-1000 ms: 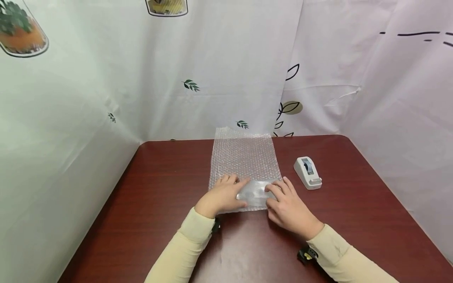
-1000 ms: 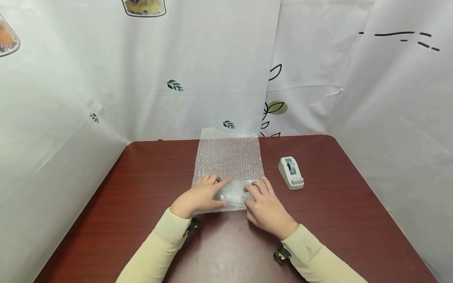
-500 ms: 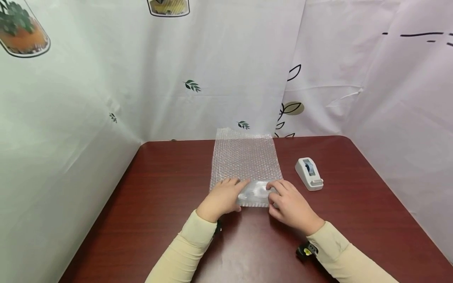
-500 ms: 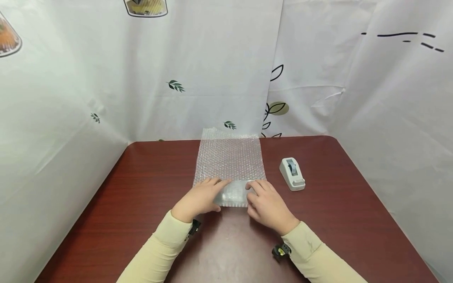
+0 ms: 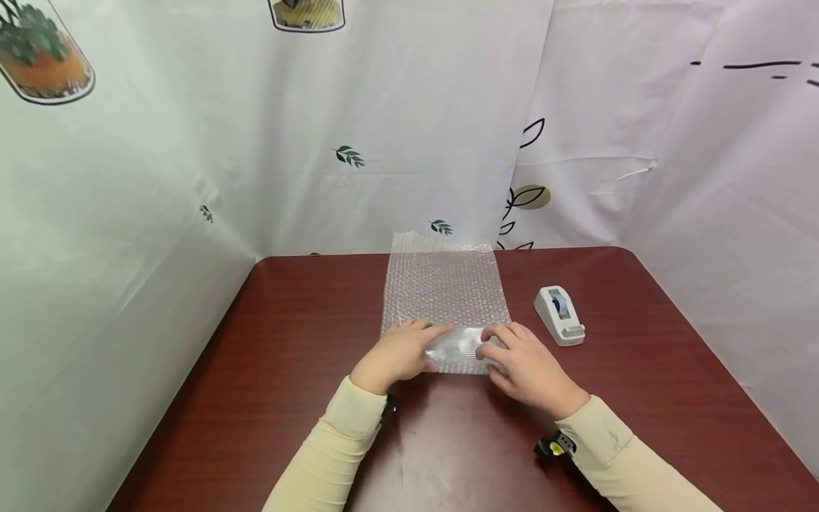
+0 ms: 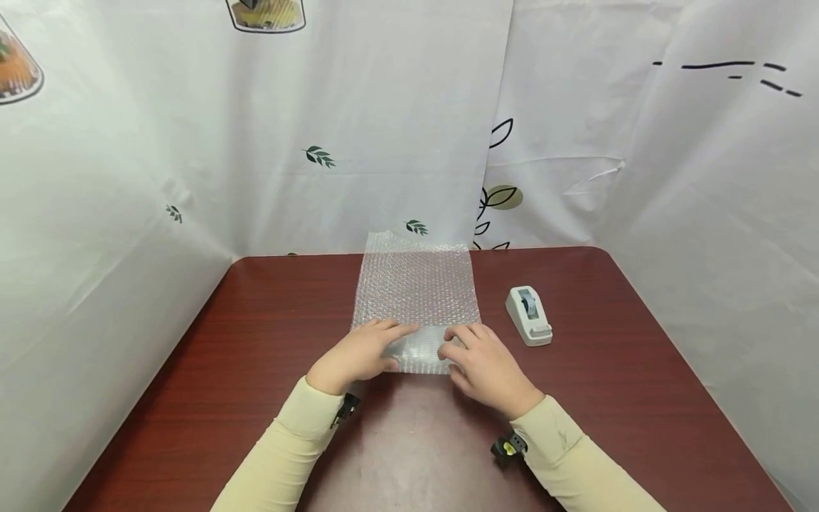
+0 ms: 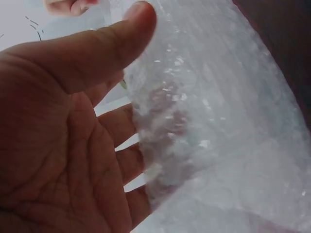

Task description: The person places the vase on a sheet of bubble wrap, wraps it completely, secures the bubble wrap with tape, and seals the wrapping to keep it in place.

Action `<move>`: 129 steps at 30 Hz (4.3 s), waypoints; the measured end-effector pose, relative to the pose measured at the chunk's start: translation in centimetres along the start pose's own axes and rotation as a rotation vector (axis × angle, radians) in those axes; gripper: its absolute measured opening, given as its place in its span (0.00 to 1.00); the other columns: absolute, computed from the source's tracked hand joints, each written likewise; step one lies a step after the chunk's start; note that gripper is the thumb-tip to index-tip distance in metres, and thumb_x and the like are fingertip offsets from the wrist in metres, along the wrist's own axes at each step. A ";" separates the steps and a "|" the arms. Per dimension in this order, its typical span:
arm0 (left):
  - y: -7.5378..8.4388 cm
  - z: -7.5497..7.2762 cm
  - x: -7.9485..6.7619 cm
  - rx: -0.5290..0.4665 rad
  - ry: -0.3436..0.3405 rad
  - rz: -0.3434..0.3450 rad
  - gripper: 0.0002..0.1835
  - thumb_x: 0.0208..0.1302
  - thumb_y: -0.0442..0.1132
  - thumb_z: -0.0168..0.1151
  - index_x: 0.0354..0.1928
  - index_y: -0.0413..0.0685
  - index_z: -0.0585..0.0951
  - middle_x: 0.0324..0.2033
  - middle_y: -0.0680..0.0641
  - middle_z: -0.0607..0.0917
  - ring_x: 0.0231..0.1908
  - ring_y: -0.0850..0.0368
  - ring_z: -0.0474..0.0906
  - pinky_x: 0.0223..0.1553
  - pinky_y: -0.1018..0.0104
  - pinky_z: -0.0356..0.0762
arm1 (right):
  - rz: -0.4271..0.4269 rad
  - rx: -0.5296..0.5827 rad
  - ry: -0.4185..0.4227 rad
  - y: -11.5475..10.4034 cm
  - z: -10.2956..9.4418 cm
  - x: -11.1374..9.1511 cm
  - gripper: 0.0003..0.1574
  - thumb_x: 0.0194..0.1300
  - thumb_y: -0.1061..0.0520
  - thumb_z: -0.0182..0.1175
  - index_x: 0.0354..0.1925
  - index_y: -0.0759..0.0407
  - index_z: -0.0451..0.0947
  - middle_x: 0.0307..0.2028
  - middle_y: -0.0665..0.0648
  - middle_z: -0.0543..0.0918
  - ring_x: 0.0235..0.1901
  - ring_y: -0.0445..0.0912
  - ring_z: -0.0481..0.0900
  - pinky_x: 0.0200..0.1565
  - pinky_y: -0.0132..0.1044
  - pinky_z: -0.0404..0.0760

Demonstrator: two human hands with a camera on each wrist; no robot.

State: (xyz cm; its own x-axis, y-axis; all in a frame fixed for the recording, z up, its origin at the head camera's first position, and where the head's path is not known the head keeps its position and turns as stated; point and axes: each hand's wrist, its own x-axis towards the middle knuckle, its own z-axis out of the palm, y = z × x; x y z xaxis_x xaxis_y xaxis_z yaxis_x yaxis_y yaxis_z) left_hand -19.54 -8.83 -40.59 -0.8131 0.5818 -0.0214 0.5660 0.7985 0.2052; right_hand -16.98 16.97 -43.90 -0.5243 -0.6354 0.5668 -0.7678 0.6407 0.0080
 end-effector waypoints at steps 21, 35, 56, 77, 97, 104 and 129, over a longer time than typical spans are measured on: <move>-1.7 -0.4 0.4 -0.306 -0.146 -0.061 0.31 0.69 0.42 0.60 0.74 0.62 0.69 0.71 0.43 0.70 0.74 0.36 0.56 0.72 0.39 0.51 | -0.071 -0.122 -0.135 -0.8 0.3 0.5 0.43 0.43 0.44 0.80 0.59 0.44 0.76 0.62 0.63 0.74 0.61 0.59 0.72 0.61 0.63 0.69; -2.5 0.0 0.4 -0.619 -0.235 -0.134 0.30 0.70 0.37 0.58 0.74 0.58 0.70 0.72 0.51 0.69 0.74 0.48 0.59 0.72 0.47 0.57 | -0.159 -0.161 -0.137 -0.3 1.0 0.6 0.51 0.39 0.46 0.81 0.62 0.49 0.73 0.60 0.62 0.75 0.58 0.60 0.74 0.60 0.55 0.73; -3.7 -0.7 -0.1 -0.217 0.026 -0.068 0.28 0.66 0.44 0.53 0.68 0.50 0.75 0.63 0.45 0.79 0.65 0.45 0.73 0.65 0.47 0.67 | -0.040 0.037 -0.232 0.5 0.3 2.0 0.43 0.39 0.40 0.76 0.56 0.43 0.76 0.49 0.50 0.78 0.40 0.46 0.82 0.42 0.46 0.82; 0.0 -0.8 -0.8 -0.060 0.106 0.070 0.19 0.63 0.50 0.70 0.52 0.54 0.79 0.44 0.50 0.77 0.44 0.52 0.75 0.47 0.56 0.77 | 0.211 0.350 -0.413 1.4 -0.2 2.7 0.39 0.46 0.41 0.74 0.58 0.39 0.74 0.52 0.47 0.84 0.47 0.41 0.82 0.47 0.43 0.80; -0.8 1.4 -0.2 0.057 0.109 0.050 0.46 0.32 0.45 0.87 0.58 0.58 0.72 0.46 0.48 0.74 0.48 0.48 0.71 0.53 0.55 0.72 | 0.309 0.523 -0.480 2.6 0.1 3.1 0.38 0.47 0.44 0.75 0.58 0.35 0.74 0.52 0.44 0.83 0.47 0.39 0.81 0.48 0.39 0.78; -0.7 1.7 -0.1 0.009 0.044 0.027 0.45 0.36 0.47 0.86 0.60 0.58 0.72 0.50 0.48 0.76 0.51 0.47 0.72 0.55 0.52 0.71 | 0.261 0.431 -0.529 2.1 -1.4 3.1 0.46 0.54 0.40 0.73 0.69 0.44 0.71 0.61 0.50 0.80 0.57 0.47 0.80 0.55 0.48 0.78; -2.5 0.8 1.1 -0.306 -0.097 -0.078 0.44 0.42 0.52 0.78 0.65 0.56 0.73 0.62 0.48 0.78 0.61 0.46 0.73 0.61 0.50 0.71 | 0.058 -0.230 -0.270 -0.7 0.8 2.3 0.64 0.31 0.40 0.84 0.65 0.60 0.69 0.57 0.59 0.77 0.52 0.58 0.77 0.52 0.53 0.76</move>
State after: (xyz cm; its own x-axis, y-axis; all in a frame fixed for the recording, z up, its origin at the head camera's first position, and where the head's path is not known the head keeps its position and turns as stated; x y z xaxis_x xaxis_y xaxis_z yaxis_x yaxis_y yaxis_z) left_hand -21.72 -10.06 -41.90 -0.8273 0.5443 -0.1391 0.4229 0.7663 0.4836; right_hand -17.95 14.70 -43.21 -0.6667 -0.6664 0.3337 -0.6471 0.7398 0.1844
